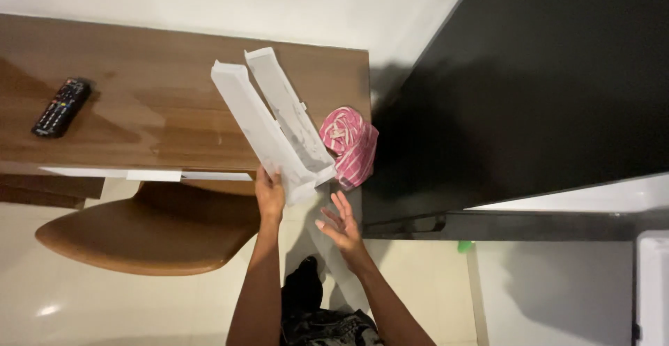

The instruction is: The person cleans the exterior of a black refrigerator using a spray bottle and a pink cloth. They then open the refrigerator, remove several plastic drawers and an ice tray, and place them on a nearby table. Finally, they wipe the interior surfaces of the refrigerator door and shelves with the cloth.

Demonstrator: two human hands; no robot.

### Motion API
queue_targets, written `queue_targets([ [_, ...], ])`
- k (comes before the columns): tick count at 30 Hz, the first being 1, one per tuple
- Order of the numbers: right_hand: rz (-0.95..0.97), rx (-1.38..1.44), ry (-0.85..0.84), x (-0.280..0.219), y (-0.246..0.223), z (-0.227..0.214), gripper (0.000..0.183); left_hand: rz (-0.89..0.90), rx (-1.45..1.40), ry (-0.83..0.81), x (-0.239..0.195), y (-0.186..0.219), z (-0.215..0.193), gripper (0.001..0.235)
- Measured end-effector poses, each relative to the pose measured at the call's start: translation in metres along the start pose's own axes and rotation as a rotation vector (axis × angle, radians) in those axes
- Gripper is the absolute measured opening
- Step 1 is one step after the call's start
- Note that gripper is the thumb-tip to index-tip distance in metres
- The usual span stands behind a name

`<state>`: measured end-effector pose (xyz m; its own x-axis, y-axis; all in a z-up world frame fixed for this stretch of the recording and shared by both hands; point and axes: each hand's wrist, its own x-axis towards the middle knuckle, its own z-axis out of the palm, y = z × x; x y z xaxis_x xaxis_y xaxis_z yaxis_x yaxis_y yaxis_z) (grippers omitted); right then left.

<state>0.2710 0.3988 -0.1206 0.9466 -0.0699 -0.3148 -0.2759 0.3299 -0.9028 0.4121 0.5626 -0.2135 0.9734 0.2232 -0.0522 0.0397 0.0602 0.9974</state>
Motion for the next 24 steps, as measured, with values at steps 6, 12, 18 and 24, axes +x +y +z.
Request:
queue_targets([
  [6, -0.126, -0.128, -0.046, 0.013, -0.006, -0.007, 0.075, -0.071, -0.019, 0.122, 0.032, -0.038, 0.011, 0.033],
  [12, -0.365, -0.023, 0.481, -0.024, -0.012, -0.079, 0.022, 0.174, 0.431, 0.231, 0.053, -0.079, -0.003, 0.030],
  [18, -0.490, -0.047, 0.506, -0.038, -0.045, -0.081, 0.019, 0.136, 0.535, 0.241, 0.060, -0.059, -0.004, 0.036],
  [24, -0.440, 0.005, 0.631, -0.062, -0.050, -0.089, 0.019, 0.163, 0.389, 0.223, 0.018, 0.015, 0.002, 0.031],
])
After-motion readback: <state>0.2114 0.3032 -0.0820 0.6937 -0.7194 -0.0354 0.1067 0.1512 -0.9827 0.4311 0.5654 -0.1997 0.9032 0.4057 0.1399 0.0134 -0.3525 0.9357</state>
